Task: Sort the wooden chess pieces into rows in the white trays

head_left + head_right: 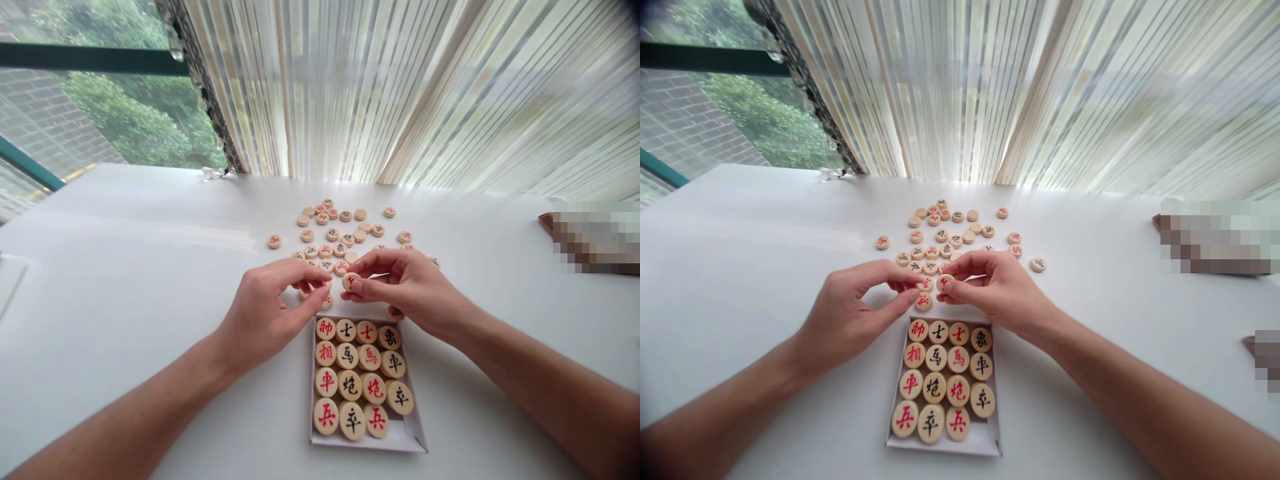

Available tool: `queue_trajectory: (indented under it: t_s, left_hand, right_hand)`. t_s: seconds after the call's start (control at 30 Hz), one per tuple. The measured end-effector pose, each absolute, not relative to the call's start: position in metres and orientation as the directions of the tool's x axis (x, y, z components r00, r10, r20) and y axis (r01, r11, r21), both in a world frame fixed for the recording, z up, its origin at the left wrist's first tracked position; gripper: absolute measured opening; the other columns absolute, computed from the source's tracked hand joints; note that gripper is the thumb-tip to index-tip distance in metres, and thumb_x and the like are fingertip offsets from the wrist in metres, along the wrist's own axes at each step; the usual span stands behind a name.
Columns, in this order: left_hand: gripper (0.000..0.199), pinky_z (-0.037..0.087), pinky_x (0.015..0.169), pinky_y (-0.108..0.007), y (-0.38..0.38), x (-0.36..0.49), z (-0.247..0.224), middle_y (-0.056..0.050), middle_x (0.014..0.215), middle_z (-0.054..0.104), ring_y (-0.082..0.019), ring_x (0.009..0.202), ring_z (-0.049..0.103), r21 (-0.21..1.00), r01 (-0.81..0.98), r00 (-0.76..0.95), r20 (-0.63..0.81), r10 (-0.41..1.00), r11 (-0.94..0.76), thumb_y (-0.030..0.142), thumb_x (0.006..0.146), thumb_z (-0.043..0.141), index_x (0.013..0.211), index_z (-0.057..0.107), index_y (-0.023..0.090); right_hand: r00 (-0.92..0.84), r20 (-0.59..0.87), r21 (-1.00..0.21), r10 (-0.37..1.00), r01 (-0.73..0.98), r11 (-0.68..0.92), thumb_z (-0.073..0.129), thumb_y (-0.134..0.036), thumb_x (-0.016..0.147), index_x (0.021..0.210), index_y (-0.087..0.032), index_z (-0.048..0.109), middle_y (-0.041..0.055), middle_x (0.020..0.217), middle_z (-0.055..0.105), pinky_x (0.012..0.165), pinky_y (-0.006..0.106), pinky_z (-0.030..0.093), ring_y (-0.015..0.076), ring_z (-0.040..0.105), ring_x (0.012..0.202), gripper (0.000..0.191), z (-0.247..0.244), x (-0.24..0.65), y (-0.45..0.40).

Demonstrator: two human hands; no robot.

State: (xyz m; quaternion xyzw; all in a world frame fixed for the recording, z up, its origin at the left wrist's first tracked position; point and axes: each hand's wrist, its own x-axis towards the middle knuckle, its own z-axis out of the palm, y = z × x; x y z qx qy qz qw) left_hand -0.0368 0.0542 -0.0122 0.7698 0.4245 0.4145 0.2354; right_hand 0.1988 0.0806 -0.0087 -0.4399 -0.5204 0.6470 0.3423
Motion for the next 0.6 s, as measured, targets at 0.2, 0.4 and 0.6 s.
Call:
queue_trajectory:
  t_s: [0.2,0.4,0.6]
  left_hand:
    - [0.015,0.06,0.076,-0.026,0.049,-0.033,-0.009,-0.002,0.092,0.083,-0.015,0.081,0.075,0.816,0.365,0.297,0.354,0.887,-0.448,0.024,0.088,0.085,0.101,0.082,0.017]
    - [0.006,0.056,0.076,-0.024,0.045,-0.03,0.0,0.001,0.088,0.083,-0.013,0.08,0.072,0.885,0.294,0.306,0.27,0.913,-0.36,0.022,0.089,0.084,0.095,0.085,0.02]
    - [0.005,0.056,0.072,-0.021,0.044,-0.029,0.003,0.002,0.084,0.082,-0.011,0.076,0.071,0.93,0.215,0.286,0.231,0.93,-0.297,0.018,0.089,0.082,0.093,0.084,0.019]
  right_hand:
    - [-0.375,-0.257,-0.927,0.891,-0.164,-0.336,0.102,-0.028,0.066,0.088,-0.017,0.078,0.0015,0.085,0.079,0.08,0.028,0.068,0.016,0.08,0.078,0.035,0.0,0.19,0.066]
    - [-0.427,-0.174,-0.934,0.887,-0.213,-0.286,0.098,-0.023,0.074,0.087,-0.017,0.078,0.0012,0.081,0.079,0.076,0.02,0.065,0.0116,0.076,0.075,0.025,-0.001,0.185,0.057]
    - [-0.396,-0.128,-0.944,0.909,-0.233,-0.235,0.1,-0.016,0.07,0.084,-0.018,0.08,0.0017,0.081,0.081,0.07,0.015,0.063,0.0101,0.074,0.072,0.024,0.001,0.183,0.054]
